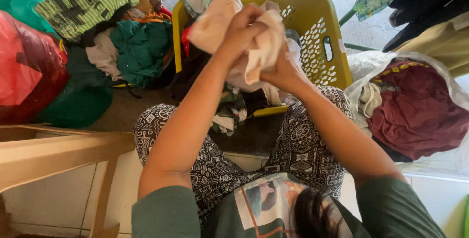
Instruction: The person sits on the floor and sorts clothes from a yellow laundry basket into a clear plastic bag. They pick up various items including a pink cloth, a grey hoodie, a maroon shirt, and a dark brown garment, placing them into the bag one by one.
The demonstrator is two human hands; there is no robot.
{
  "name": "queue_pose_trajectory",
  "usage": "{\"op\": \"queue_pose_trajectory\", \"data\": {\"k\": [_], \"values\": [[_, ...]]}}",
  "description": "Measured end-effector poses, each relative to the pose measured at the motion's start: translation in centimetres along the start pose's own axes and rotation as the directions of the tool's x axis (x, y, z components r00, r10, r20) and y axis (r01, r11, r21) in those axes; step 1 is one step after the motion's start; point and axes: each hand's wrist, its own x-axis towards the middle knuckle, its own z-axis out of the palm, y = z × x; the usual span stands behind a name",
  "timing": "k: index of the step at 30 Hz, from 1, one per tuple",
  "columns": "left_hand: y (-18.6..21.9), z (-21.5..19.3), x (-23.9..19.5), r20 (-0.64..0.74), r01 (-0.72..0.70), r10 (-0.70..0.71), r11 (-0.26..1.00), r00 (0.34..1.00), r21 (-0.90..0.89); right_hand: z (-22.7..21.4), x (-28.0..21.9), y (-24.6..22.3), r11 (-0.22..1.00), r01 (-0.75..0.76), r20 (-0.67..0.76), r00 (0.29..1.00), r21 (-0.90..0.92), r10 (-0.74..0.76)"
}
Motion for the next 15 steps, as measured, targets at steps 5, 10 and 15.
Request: {"op": "queue_pose_trajectory", "data": {"k": [5,10,15], "values": [[5.2,6.5,-3.5,0.268,-0.261,0.280,0.960,0.922,-0.104,-2.7,-0.8,7.0,0.961,-0.035,-0.039,0.999,-0.274,0.025],[5.1,3.5,-2.9,0.110,-0.444,0.478,0.675,0.872,0.589,-8.0,-2.2,7.2,0.848,-0.079,-0.134,0.991,-0.525,0.009],[1.7,1.8,-2.7,-0.036,-0.051,0.093,0.791,0.995,0.609,-13.9,-5.3,6.3,0.835,-0.237,-0.322,0.944,-0.497,0.077]]}}
